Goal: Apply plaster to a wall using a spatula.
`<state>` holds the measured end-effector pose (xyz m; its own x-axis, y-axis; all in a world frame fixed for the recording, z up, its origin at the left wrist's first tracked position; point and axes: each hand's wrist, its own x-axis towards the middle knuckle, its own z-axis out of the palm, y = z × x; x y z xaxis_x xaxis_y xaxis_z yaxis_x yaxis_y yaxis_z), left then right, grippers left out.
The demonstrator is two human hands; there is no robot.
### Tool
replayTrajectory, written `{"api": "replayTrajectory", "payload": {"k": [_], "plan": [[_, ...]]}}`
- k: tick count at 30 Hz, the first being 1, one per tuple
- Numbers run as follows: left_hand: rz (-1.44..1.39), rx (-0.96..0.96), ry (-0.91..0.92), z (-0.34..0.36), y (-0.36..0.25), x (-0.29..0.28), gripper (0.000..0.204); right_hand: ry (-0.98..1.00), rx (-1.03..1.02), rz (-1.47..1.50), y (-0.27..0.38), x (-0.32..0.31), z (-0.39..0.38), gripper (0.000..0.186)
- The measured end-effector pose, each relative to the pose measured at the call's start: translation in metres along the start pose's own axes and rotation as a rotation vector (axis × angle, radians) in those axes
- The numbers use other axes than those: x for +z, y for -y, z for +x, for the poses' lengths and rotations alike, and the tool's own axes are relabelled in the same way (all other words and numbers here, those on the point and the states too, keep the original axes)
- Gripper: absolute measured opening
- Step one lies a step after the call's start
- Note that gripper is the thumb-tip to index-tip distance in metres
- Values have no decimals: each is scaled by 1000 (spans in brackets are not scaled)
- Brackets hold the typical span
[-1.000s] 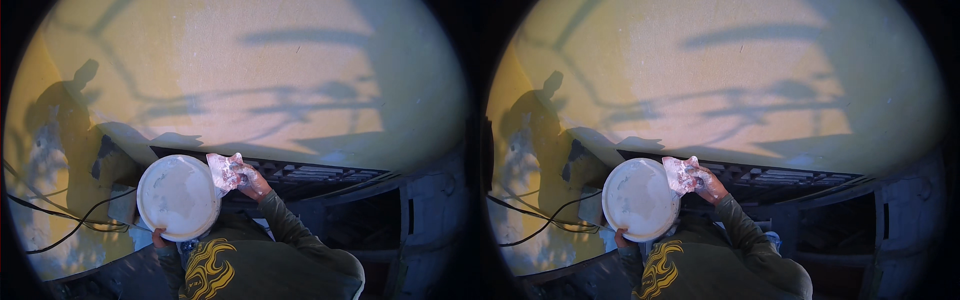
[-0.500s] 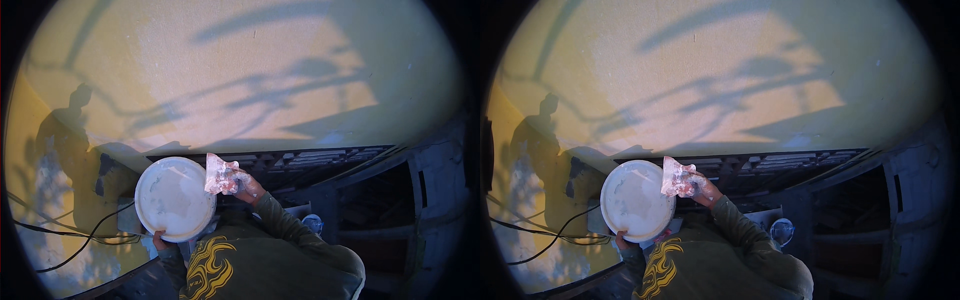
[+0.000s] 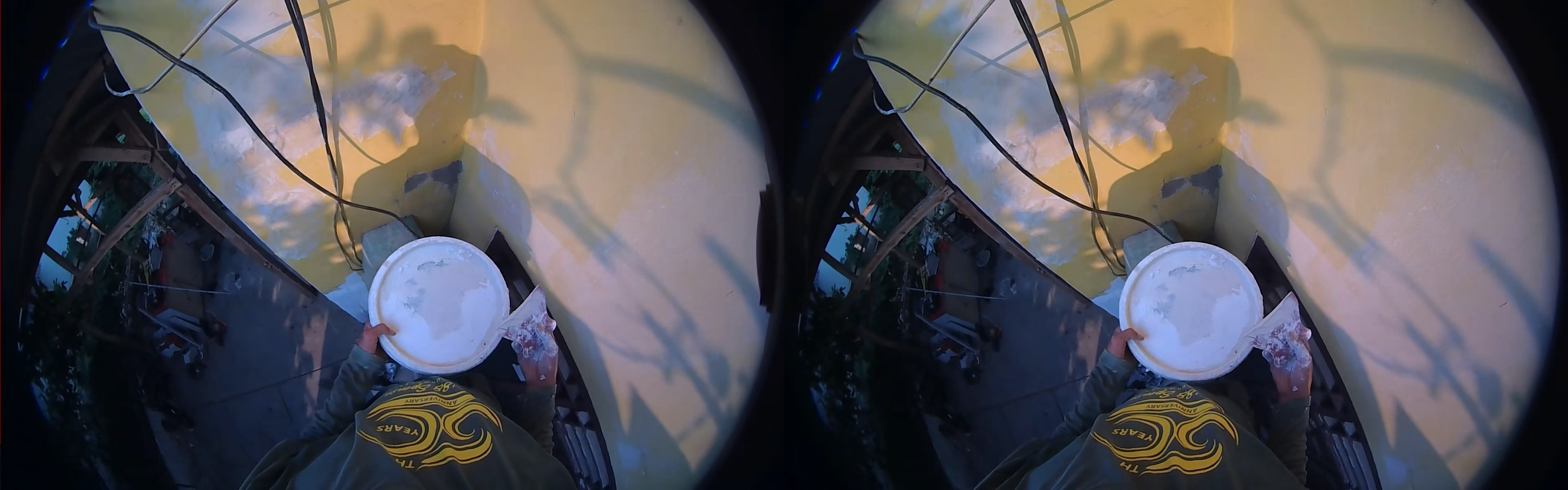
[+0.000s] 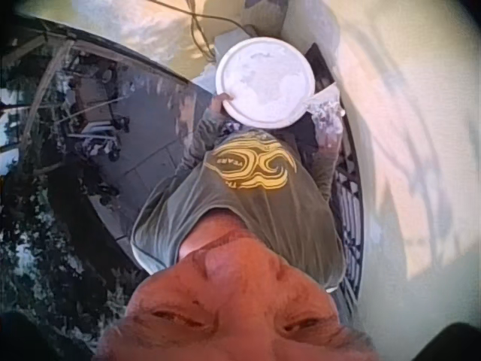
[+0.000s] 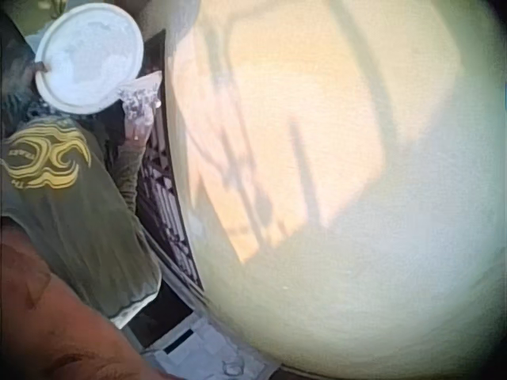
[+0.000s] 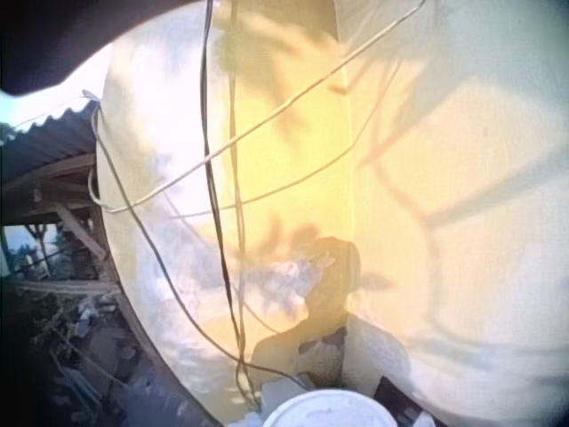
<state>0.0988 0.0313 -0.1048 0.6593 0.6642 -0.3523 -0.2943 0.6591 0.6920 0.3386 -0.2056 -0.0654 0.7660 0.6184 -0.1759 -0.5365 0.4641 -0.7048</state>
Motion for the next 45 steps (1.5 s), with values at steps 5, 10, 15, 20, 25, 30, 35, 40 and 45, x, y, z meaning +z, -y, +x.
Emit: {"api": "replayTrajectory", "payload": {"k": [5, 10, 15, 20, 25, 30, 35, 40, 45], "plan": [[-109, 95, -68, -35, -7, -36, 58, 174, 153, 106, -11, 45, 19, 24], [-155, 140, -222, -64, -3, -54, 62, 291, 209, 89, -15, 80, 37, 23], [-183, 219, -323, -98, -5, -69, 60, 315, 303, 102, -33, 97, 43, 27], [-239, 312, -413, -120, 6, -99, 55, 355, 198, 202, -37, 109, 82, 32], [-282, 300, -525, -126, 7, -119, 56, 266, -105, -105, -62, 144, 181, 25], [-294, 303, -593, -120, 3, -104, 53, 385, 56, -189, -133, 157, 272, 23], [-313, 332, -637, -116, 11, -98, 59, 187, -1, -206, -164, 174, 294, 27], [-365, 380, -657, -108, 13, -93, 50, -18, -201, -352, -179, 181, 321, 31], [-353, 438, -681, -114, 28, -115, 51, -166, -317, -553, -205, 211, 323, 30]]}}
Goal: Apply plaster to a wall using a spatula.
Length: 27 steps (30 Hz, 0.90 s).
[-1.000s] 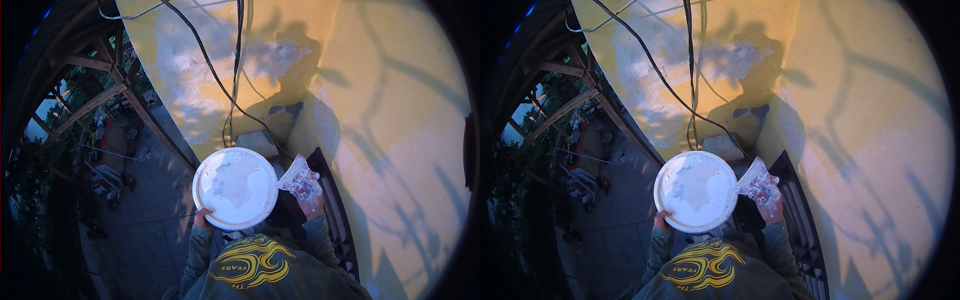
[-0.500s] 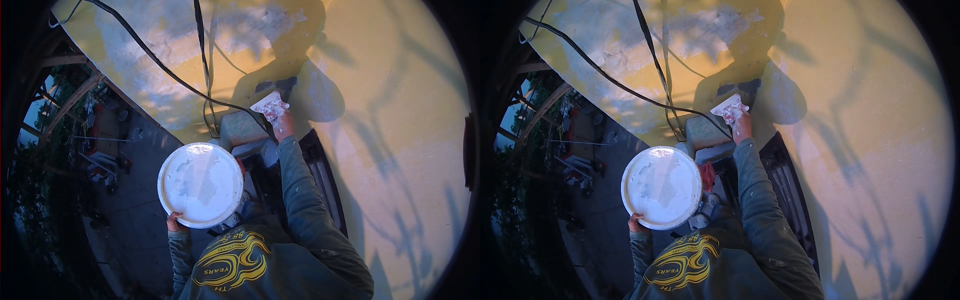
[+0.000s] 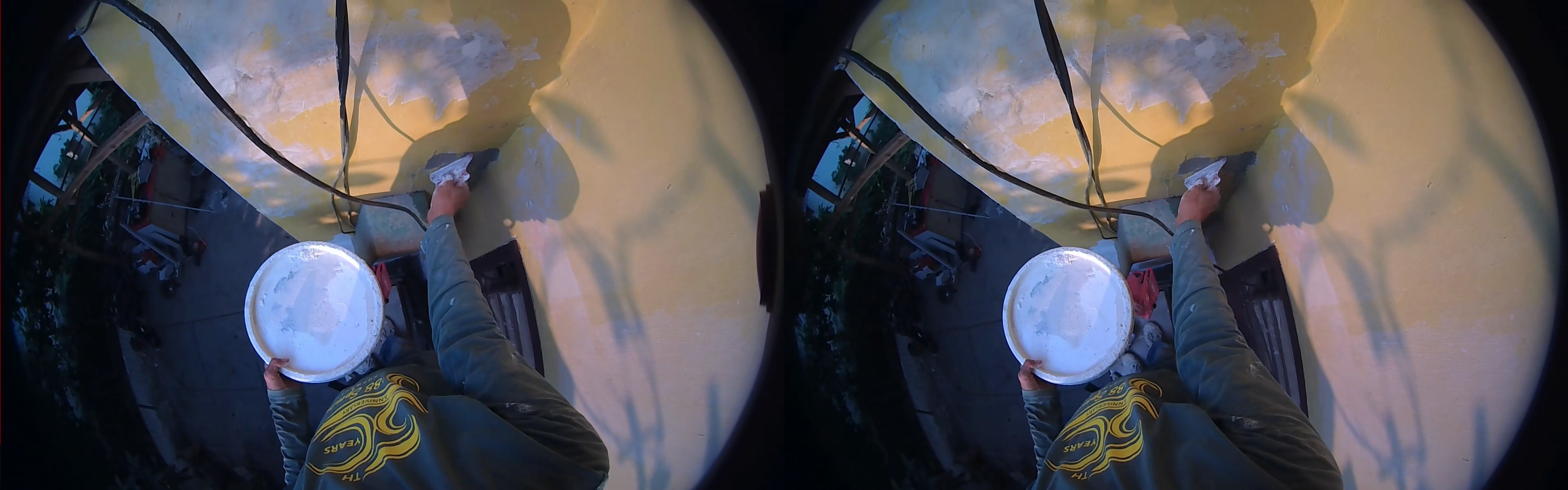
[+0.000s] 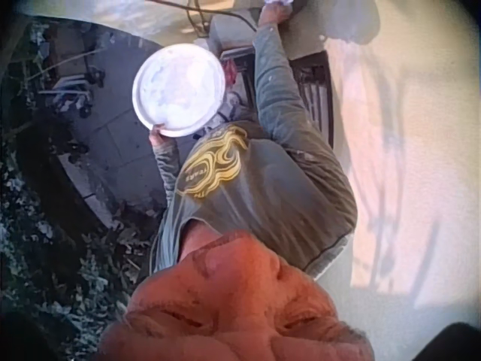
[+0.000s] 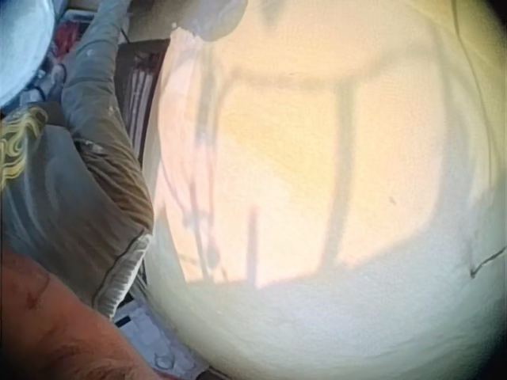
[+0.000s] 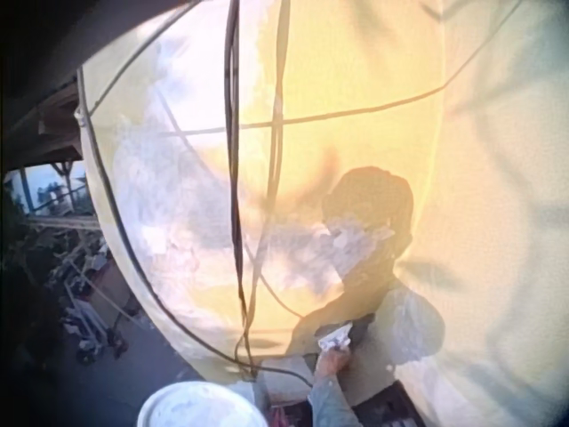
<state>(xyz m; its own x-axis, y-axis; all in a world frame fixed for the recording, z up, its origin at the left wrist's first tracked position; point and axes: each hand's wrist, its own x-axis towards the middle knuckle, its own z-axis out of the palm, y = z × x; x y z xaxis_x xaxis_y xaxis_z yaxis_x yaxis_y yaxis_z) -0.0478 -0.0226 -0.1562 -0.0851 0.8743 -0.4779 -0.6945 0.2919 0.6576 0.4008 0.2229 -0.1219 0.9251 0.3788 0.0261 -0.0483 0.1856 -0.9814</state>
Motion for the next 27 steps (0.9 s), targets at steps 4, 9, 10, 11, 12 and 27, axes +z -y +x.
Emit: {"api": "replayTrajectory", "payload": {"k": [4, 9, 10, 11, 12, 27], "plan": [[43, -15, -52, -12, -5, 23, 60, -48, -61, -438, 9, 21, -8, 29], [31, -21, -73, -12, -7, 28, 60, 114, -18, -615, 56, 32, -54, 34], [42, -41, -67, -12, -10, 32, 60, 177, -49, -590, 63, 30, -61, 36], [53, -63, -60, -12, -12, 34, 59, 237, -79, -565, 68, 27, -68, 38], [73, -76, -51, -11, -15, 34, 59, 215, -67, -568, 71, 27, -80, 38], [59, -48, -4, -17, -11, 45, 55, 173, 171, 27, -50, -3, 14, 20]]}}
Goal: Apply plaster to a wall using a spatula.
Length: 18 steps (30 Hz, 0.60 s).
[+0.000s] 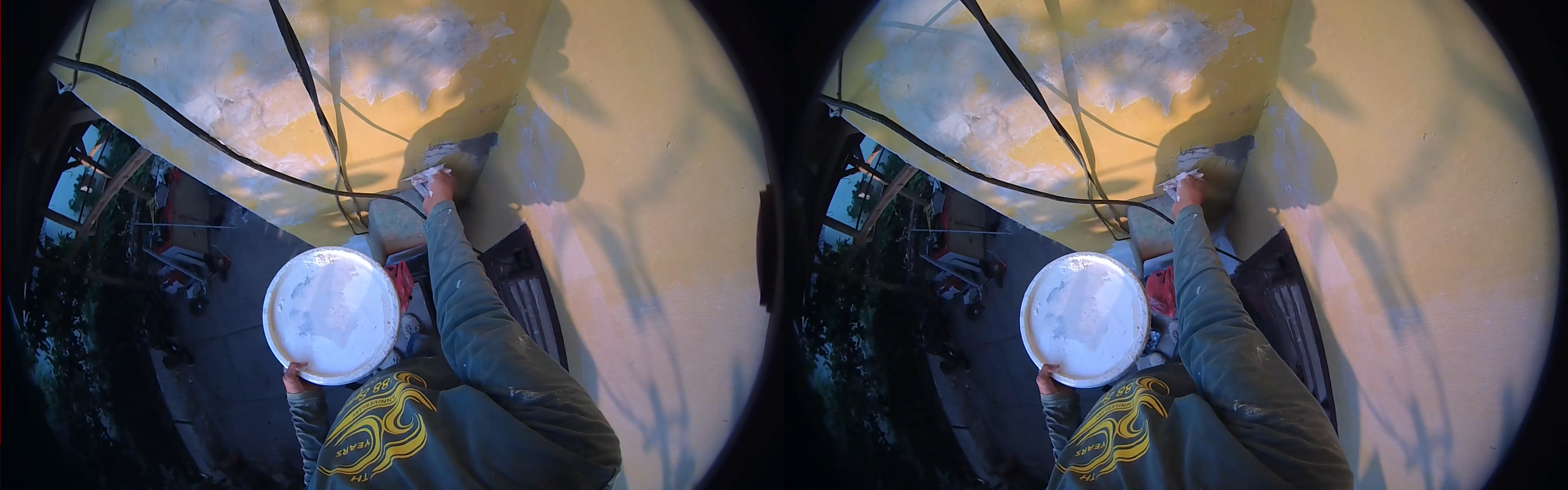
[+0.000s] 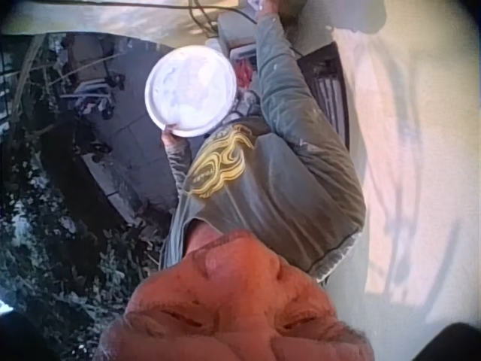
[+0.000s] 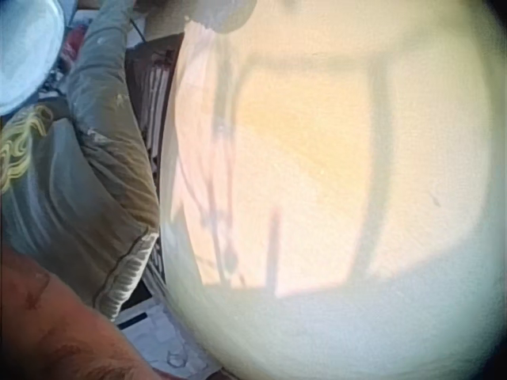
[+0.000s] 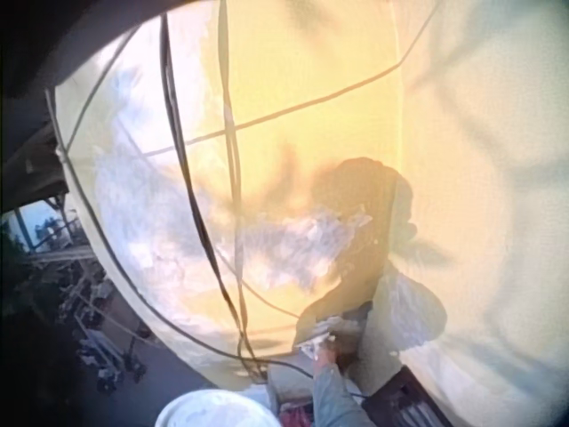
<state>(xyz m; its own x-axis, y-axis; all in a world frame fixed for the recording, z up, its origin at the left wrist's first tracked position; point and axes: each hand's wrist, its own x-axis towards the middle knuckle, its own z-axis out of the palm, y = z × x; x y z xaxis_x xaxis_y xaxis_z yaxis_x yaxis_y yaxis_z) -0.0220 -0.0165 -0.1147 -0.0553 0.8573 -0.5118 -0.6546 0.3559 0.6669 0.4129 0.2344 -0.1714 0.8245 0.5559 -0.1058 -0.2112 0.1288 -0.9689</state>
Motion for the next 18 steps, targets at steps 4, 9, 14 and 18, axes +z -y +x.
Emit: {"api": "replayTrajectory", "payload": {"k": [4, 9, 14, 18], "plan": [[-36, -27, -25, -5, 2, -9, 56, 22, -40, 3, 73, 26, -50, 17], [13, -27, -46, -4, -3, -10, 56, 55, -200, -103, 75, 18, -90, 14], [60, -18, -25, -3, 0, 0, 55, -190, 84, 319, 43, 0, -21, 19], [64, -10, -14, -3, -1, -4, 53, -50, -253, -405, 79, 16, -38, 21]]}}
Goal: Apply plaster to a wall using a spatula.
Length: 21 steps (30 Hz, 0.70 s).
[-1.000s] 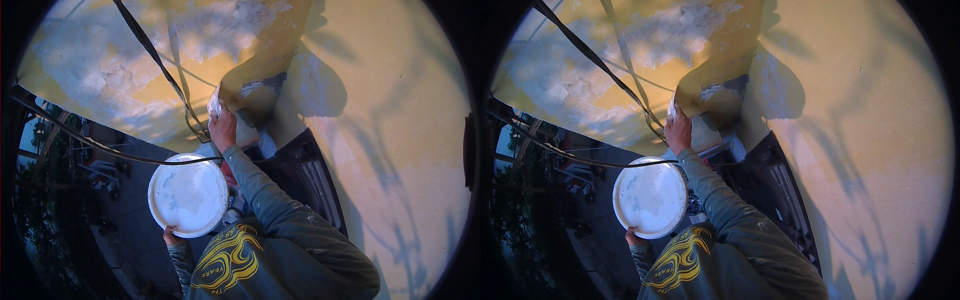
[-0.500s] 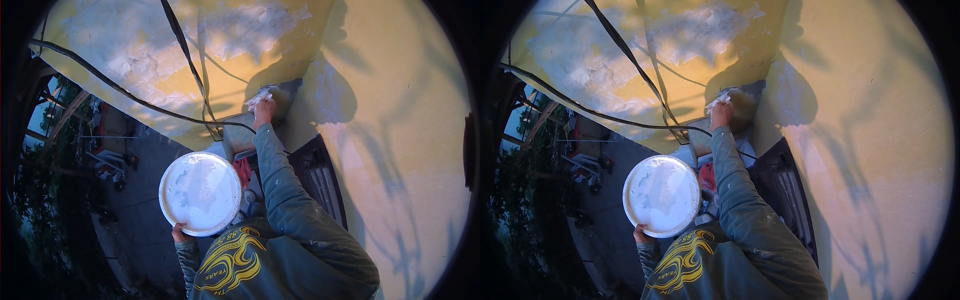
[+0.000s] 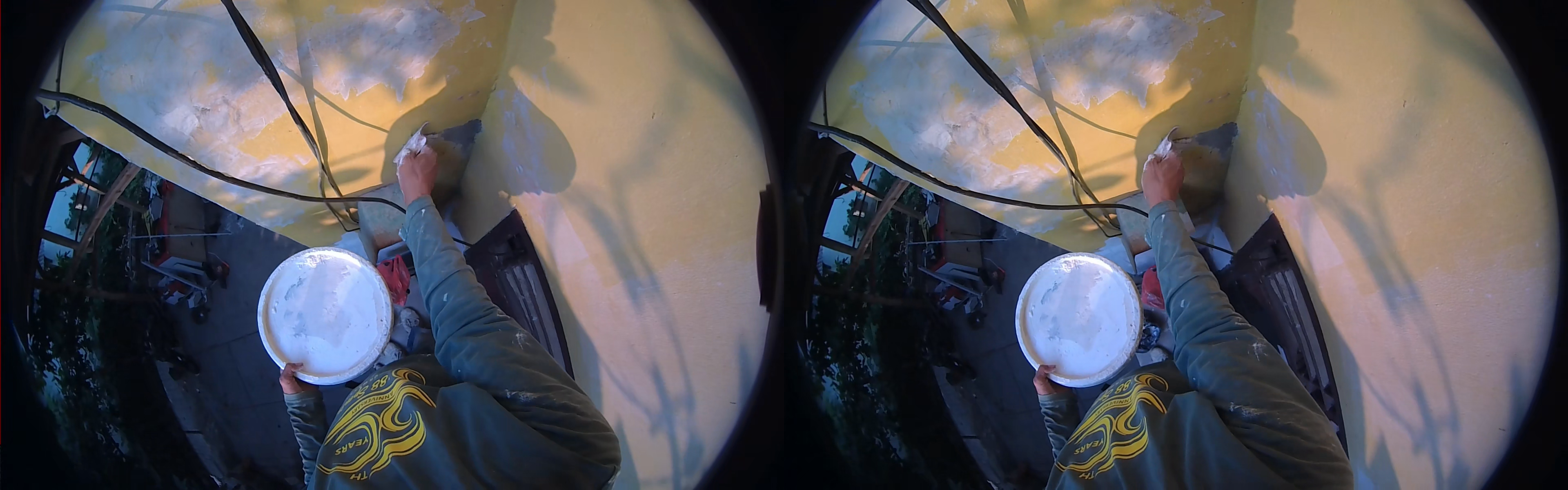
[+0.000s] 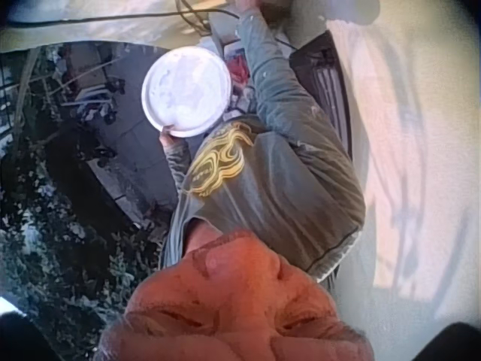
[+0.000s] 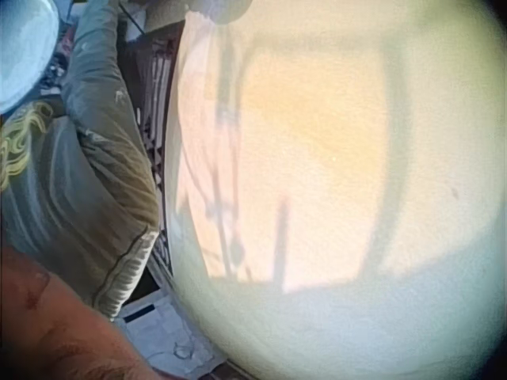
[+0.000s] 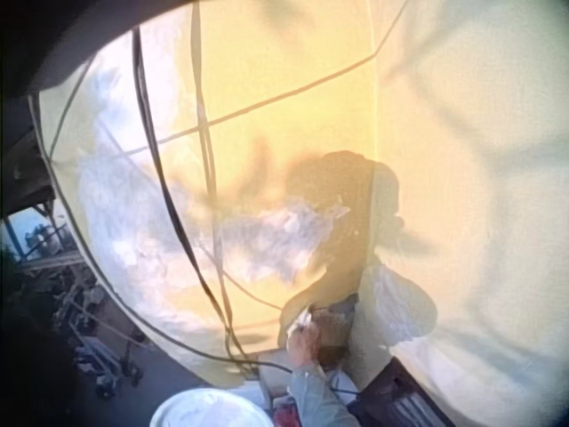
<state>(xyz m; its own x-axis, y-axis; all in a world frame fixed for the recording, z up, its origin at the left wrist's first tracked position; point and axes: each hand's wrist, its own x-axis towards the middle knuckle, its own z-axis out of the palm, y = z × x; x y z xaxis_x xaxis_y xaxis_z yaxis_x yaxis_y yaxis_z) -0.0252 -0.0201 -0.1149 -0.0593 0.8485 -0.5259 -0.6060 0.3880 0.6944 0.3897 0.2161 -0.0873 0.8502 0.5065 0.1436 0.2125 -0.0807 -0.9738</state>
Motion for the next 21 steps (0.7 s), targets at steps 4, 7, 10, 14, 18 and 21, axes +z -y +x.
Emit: {"api": "replayTrajectory", "payload": {"k": [4, 7, 10, 14, 18, 21], "plan": [[-44, -8, 25, 5, 0, -13, 53, 165, -150, 167, 50, -57, -23, 27], [-24, 19, 34, 14, 4, -26, 56, 33, -231, 471, 96, -126, -22, 24], [-17, 56, 38, 8, -4, 12, 57, 112, -259, 524, 129, -176, -39, 22], [17, 127, 72, 7, 3, 23, 50, 502, -219, 281, 138, -197, -97, 21], [16, 169, 159, -1, 2, 46, 35, 937, -489, -226, 125, -155, -150, 29], [27, 171, 160, -4, 7, 41, 35, 974, -694, -428, 110, -124, -166, 38]]}}
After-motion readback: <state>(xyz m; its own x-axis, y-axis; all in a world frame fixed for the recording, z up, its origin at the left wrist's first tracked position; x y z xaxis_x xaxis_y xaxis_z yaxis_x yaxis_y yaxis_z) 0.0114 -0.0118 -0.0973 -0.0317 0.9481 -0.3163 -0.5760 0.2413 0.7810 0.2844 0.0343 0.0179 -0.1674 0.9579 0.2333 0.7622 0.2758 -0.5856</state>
